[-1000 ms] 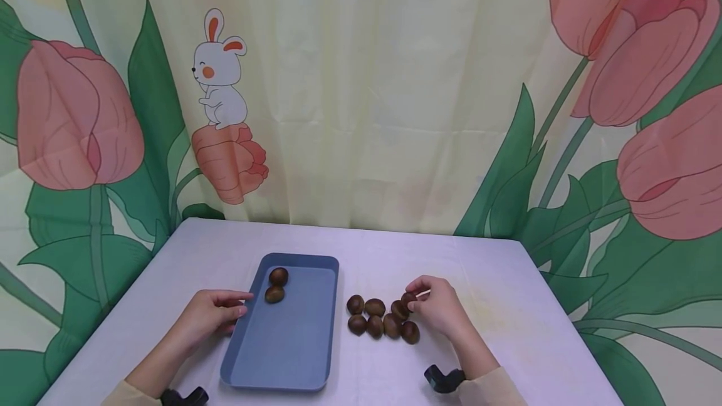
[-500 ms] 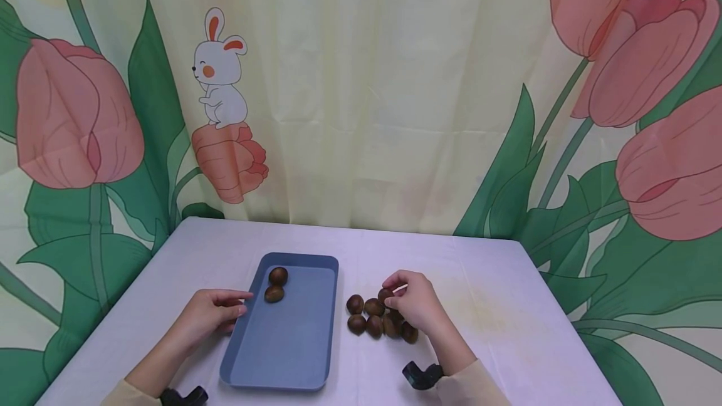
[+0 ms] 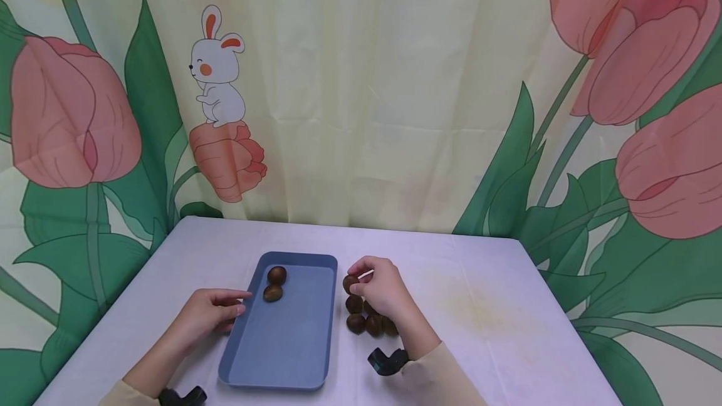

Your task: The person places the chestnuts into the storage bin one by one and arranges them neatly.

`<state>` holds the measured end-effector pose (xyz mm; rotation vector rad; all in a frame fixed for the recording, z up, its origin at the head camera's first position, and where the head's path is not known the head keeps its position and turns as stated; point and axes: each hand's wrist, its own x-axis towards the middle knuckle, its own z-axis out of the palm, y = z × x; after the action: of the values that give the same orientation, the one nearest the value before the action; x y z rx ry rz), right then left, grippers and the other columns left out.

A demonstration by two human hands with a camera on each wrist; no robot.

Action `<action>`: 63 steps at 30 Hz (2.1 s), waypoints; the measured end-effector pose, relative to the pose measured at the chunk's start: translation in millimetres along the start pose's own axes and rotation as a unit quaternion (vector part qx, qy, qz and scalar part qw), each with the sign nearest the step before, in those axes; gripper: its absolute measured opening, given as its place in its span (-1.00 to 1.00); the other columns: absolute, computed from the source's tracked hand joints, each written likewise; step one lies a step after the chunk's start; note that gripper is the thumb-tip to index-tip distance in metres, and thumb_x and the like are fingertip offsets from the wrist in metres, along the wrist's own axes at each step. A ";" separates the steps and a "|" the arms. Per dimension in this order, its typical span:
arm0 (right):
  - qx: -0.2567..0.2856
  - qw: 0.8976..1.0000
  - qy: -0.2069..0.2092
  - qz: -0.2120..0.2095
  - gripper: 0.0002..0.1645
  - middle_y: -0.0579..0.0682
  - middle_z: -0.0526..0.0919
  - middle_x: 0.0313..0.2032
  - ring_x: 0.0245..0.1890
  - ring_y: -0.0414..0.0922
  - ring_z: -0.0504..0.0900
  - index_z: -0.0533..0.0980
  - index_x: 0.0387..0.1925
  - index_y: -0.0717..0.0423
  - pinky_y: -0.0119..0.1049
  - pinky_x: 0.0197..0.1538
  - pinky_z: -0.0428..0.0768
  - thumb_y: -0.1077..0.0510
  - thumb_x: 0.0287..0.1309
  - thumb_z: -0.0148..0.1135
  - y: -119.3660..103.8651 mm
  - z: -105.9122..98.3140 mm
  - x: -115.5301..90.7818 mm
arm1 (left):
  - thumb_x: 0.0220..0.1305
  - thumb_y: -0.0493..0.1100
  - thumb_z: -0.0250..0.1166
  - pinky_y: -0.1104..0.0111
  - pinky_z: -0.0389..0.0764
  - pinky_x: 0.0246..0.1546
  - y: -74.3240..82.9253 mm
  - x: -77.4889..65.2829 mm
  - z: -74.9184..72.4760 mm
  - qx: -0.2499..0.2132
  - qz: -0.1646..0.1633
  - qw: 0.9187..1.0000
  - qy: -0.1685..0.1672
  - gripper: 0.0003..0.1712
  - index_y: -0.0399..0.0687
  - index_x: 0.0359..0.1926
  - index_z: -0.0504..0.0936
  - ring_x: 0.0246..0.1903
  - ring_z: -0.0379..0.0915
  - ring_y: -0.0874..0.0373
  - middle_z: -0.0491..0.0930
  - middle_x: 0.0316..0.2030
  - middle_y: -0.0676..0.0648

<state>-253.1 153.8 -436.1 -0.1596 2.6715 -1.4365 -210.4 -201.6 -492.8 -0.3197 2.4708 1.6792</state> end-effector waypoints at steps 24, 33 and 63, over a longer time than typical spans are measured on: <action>0.025 0.991 -0.098 -0.084 -0.73 -0.02 0.80 -0.14 -0.22 -0.12 0.70 0.80 -0.17 -0.03 -0.21 -0.17 0.67 0.37 0.16 0.52 -36.4 58.7 16.9 | 0.32 -0.37 0.48 0.32 0.78 -0.35 1.8 -2.4 1.0 0.002 -0.004 1.000 0.002 -0.66 -0.21 0.11 0.82 -0.32 0.66 0.14 0.80 -0.13 -0.14; 0.007 0.985 -0.142 -0.095 -0.77 -0.08 0.81 -0.25 -0.32 -0.19 0.72 0.83 -0.20 0.00 -0.25 -0.22 0.67 0.36 0.16 0.53 -46.0 86.2 22.2 | 0.32 -0.35 0.49 0.30 0.79 -0.35 4.4 -2.4 1.3 0.004 0.000 1.000 0.004 -0.65 -0.22 0.12 0.81 -0.34 0.69 0.15 0.82 -0.10 -0.20; -0.050 0.987 -0.132 -0.082 -0.83 -0.17 0.79 -0.39 -0.36 -0.26 0.62 0.80 -0.37 -0.03 -0.34 -0.29 0.58 0.32 0.12 0.60 -37.1 130.2 22.9 | 0.32 -0.36 0.48 0.31 0.80 -0.35 3.8 -2.0 0.7 -0.005 0.000 1.000 -0.002 -0.65 -0.21 0.12 0.81 -0.34 0.69 0.15 0.82 -0.15 -0.15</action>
<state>-255.8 23.0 -477.5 -0.5484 2.5605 -1.2213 -209.4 -199.4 -489.1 -0.3186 2.4605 1.6914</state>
